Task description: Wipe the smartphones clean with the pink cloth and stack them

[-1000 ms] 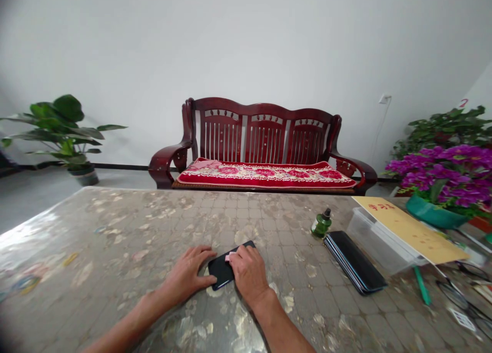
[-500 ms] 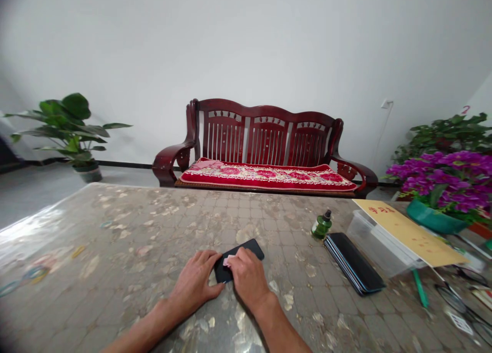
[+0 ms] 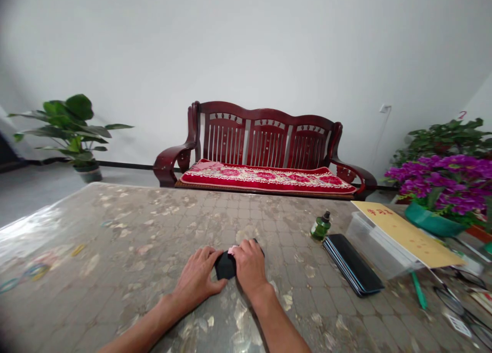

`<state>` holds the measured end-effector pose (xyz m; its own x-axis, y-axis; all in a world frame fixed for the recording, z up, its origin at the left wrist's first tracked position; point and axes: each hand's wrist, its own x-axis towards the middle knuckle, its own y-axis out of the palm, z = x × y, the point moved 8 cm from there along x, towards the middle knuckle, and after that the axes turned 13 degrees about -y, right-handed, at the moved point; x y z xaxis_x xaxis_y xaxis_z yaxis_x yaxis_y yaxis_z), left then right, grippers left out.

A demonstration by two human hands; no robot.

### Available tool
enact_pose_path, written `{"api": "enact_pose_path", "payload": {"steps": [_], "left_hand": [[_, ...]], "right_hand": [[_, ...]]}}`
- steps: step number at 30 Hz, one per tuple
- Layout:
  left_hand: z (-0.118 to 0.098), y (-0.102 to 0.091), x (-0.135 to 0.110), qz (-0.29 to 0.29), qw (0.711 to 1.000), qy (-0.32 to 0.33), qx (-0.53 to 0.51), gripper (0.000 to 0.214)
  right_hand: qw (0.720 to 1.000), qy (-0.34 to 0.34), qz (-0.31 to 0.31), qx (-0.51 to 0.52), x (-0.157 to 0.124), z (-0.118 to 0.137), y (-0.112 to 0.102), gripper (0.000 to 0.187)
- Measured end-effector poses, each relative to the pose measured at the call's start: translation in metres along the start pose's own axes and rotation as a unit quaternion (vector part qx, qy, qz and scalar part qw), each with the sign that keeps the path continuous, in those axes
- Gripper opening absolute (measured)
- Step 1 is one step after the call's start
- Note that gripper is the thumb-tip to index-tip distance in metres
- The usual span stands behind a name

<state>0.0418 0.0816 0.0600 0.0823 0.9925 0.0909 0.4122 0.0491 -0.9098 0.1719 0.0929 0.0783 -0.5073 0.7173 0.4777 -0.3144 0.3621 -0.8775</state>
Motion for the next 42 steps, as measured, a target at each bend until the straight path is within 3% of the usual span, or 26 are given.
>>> {"api": "enact_pose_path", "payload": {"steps": [2, 7, 9, 16, 21, 23, 30, 35, 37, 42], "left_hand": [[-0.001, -0.001, 0.001, 0.0, 1.0, 0.001, 0.0, 0.05], [0.001, 0.002, 0.002, -0.002, 1.0, -0.002, 0.005, 0.052], [0.001, 0.003, 0.002, -0.006, 1.0, 0.0, 0.006, 0.052], [-0.001, 0.001, 0.002, -0.005, 1.0, -0.004, 0.005, 0.045], [-0.002, 0.0, 0.002, -0.005, 1.0, -0.005, 0.008, 0.051], [-0.002, 0.0, 0.002, -0.004, 1.0, -0.002, 0.009, 0.052], [-0.001, 0.001, 0.004, 0.002, 1.0, -0.005, 0.012, 0.048], [0.0, 0.002, 0.002, -0.009, 1.0, -0.002, 0.022, 0.049], [0.001, 0.003, 0.002, -0.012, 1.0, -0.003, 0.021, 0.05], [0.001, 0.003, 0.001, -0.018, 1.0, 0.003, 0.021, 0.049]], "right_hand": [[1.0, -0.007, 0.002, 0.001, 0.002, 0.001, 0.002, 0.015], [0.996, 0.074, -0.004, -0.045, -0.002, -0.04, -0.002, 0.02], [0.995, 0.084, -0.001, -0.059, -0.005, -0.045, -0.005, 0.021], [1.0, 0.011, 0.007, -0.024, -0.011, -0.005, -0.008, 0.023], [0.991, 0.106, 0.013, -0.08, -0.021, -0.044, -0.017, 0.023], [0.989, 0.115, 0.017, -0.09, -0.024, -0.048, -0.019, 0.024], [0.999, 0.038, 0.023, -0.017, -0.028, -0.006, -0.015, 0.023], [0.988, 0.13, 0.021, -0.08, -0.034, -0.038, -0.021, 0.023], [0.986, 0.141, 0.025, -0.088, -0.035, -0.038, -0.02, 0.024], [0.999, 0.02, 0.021, -0.025, -0.031, 0.014, -0.015, 0.02]]}}
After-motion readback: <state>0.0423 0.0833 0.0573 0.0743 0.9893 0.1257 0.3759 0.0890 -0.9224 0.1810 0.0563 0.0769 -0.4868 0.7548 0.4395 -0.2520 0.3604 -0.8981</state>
